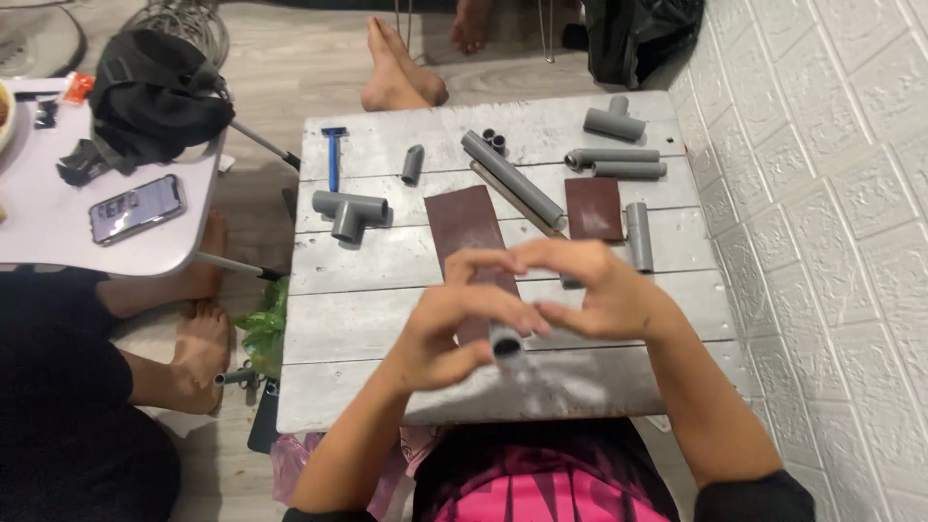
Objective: Sanding the ends of various PVC pipe segments and fittings on a piece of sandpaper to smooth the edges.
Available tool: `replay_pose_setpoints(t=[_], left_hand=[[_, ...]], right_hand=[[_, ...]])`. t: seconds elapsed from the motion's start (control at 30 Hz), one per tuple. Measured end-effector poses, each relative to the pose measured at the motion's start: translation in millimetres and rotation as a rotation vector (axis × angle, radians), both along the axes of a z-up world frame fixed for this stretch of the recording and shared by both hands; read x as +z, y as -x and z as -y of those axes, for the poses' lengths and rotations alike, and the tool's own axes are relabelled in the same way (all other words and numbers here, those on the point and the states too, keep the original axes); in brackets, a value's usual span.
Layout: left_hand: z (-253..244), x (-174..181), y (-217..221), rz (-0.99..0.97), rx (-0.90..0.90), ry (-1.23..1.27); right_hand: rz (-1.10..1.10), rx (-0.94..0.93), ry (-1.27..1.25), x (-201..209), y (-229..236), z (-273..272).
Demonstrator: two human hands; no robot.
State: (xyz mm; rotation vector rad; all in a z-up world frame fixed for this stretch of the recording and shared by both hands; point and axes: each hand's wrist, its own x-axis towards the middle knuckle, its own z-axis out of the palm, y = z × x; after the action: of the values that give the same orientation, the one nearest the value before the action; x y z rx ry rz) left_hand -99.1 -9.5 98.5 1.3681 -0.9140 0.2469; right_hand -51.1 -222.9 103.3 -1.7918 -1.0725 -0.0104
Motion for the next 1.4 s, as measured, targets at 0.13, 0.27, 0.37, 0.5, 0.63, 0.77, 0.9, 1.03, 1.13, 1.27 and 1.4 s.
replay_pose_setpoints(t=[0.13, 0.27, 0.37, 0.5, 0.63, 0.77, 0.9, 1.03, 1.13, 1.27, 1.4], left_hand=[[-3.3, 9.6, 12.2, -0.023, -0.002, -0.017], [-5.4, -29.2, -31.1, -0.087, 0.007, 0.123], [-14.6, -32.3, -58.0, -0.172, 0.174, 0.144], [-21.7, -55.3, -74.8, -0.175, 0.375, 0.020], [-24.6, -65.3, -73.4, -0.089, 0.490, -0.149], [-51.1, -48.2, -74.8, -0.004, 0.441, -0.478], [-63.9, -44.4, -74.6, -0.093, 0.574, -1.045], [-63.7, -60.1, -76.9, 0.017, 0.678, -1.245], [-60.3, -67.9, -74.6, 0.058, 0.656, -1.281], [-50.2, -50.5, -64.1, -0.029, 0.587, -1.333], [-43.2, -52.9, -58.7, -0.064, 0.509, -1.429]], right_hand=[[-0.249, 0.243, -0.092, -15.2, 7.3, -2.1], [-0.241, 0.156, -0.156, -29.1, -3.6, -19.7], [-0.320, -0.234, -0.148, -30.1, -19.9, -29.7], [-0.604, -0.203, -0.569, -40.3, -40.8, -45.0], [-0.450, -0.170, -0.451, -49.3, -42.5, -50.9], [-0.317, -0.272, -0.202, -57.4, -45.1, -34.2], [-0.058, -0.235, 0.152, -62.9, -47.3, -33.3], [0.015, -0.206, 0.236, -72.9, -49.6, -38.1], [-0.037, -0.202, 0.208, -85.0, -52.0, -38.4], [0.063, -0.156, 0.245, -77.9, -48.5, -40.4], [0.018, -0.140, 0.326, -70.4, -43.6, -42.7]])
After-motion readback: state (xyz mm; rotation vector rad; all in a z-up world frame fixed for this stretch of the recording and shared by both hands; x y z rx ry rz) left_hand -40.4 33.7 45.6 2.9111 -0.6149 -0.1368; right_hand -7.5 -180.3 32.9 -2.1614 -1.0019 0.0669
